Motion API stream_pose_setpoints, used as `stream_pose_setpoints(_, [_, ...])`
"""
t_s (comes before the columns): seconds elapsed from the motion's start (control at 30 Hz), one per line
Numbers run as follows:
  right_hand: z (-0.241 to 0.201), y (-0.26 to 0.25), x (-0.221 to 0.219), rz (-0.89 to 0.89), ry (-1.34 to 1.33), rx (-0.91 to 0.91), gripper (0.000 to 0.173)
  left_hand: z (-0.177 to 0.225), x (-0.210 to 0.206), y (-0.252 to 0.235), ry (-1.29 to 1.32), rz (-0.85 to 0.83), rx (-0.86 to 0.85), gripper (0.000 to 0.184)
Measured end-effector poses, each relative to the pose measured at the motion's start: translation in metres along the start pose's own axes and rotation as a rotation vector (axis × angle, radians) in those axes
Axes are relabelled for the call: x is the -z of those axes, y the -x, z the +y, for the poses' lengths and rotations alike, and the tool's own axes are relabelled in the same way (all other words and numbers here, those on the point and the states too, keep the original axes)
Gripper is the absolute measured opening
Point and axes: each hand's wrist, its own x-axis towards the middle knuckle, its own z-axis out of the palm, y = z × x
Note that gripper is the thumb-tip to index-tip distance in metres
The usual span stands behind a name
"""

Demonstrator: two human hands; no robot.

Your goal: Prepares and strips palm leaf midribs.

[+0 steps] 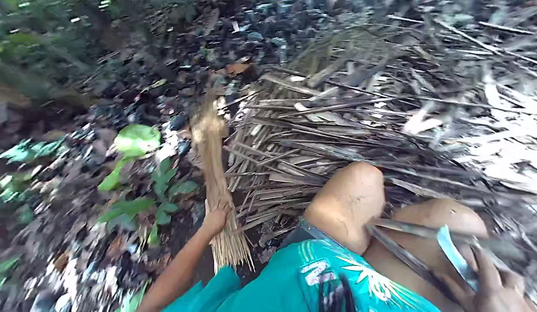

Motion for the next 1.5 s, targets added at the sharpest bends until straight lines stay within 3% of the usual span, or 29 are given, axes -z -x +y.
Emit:
stream_pose_setpoints(0.07, [0.003,-0.004,0.0,0.05,-0.035,0.011,0.074,0.052,0.009,-0.003,0.172,0.225,-0.147,0.042])
stream_pose_setpoints(0.2, [0.002,-0.012,-0.001,0.119,-0.048,0.07,0.047,0.178,0.055,0.014,0.448,0.704,-0.682,0.041])
stream_pose_setpoints(0.27, [0.006,-0.01,0.005,0.153,-0.124,0.065,0.04,0.247,0.086,0.034,0.491,0.777,-0.973,0.049])
stream_pose_setpoints(0.37, [0.026,0.0,0.012,0.366,-0.279,-0.032,0.041,0.347,0.113,0.054,0.482,0.533,-1.286,0.065])
stream_pose_setpoints(0.43, [0.047,0.013,0.018,0.537,-0.359,-0.172,0.042,0.401,0.117,0.054,0.396,0.251,-1.289,0.09])
stream_pose_setpoints(0.5, [0.073,0.029,0.019,0.639,-0.424,-0.38,0.042,0.436,0.107,0.049,0.331,0.013,-1.182,0.117])
stream_pose_setpoints(0.57, [0.104,0.046,0.01,0.643,-0.484,-0.63,0.048,0.445,0.088,0.05,0.242,-0.033,-1.161,0.133])
stream_pose_setpoints(0.63, [0.135,0.06,-0.012,0.546,-0.557,-0.872,0.056,0.436,0.072,0.056,0.114,0.059,-1.237,0.13])
stream_pose_setpoints(0.77, [0.177,0.057,-0.083,0.356,-0.768,-1.063,0.054,0.419,0.055,0.054,0.047,0.262,-1.47,0.075])
stream_pose_setpoints(0.87, [0.202,0.024,-0.134,0.258,-0.771,-1.173,0.05,0.418,0.063,0.056,0.064,0.276,-1.522,0.045])
stream_pose_setpoints(0.93, [0.221,0.005,-0.162,0.202,-0.685,-1.265,0.051,0.425,0.091,0.052,-0.032,0.369,-1.502,0.035])
stream_pose_setpoints(1.0, [0.24,-0.004,-0.181,0.157,-0.617,-1.303,0.05,0.439,0.143,0.032,-0.14,0.617,-1.448,0.029])
stream_pose_setpoints(1.13, [0.253,-0.004,-0.206,-0.009,-0.646,-1.221,0.046,0.459,0.265,0.007,-0.253,0.841,-1.012,0.046])
stream_pose_setpoints(1.2, [0.241,-0.004,-0.195,-0.054,-0.661,-1.158,0.04,0.468,0.285,0.016,-0.194,0.849,-0.912,0.06])
stream_pose_setpoints(1.3, [0.218,0.016,-0.149,-0.047,-0.669,-1.074,0.037,0.487,0.266,0.035,-0.12,0.734,-1.006,0.058])
stream_pose_setpoints(1.4, [0.195,0.07,-0.074,-0.04,-0.415,-1.115,0.039,0.513,0.226,0.051,-0.179,0.577,-1.117,0.051])
stream_pose_setpoints(1.5, [0.195,0.151,-0.019,0.165,-0.074,-1.194,0.028,0.54,0.196,0.069,-0.25,0.465,-1.254,0.045])
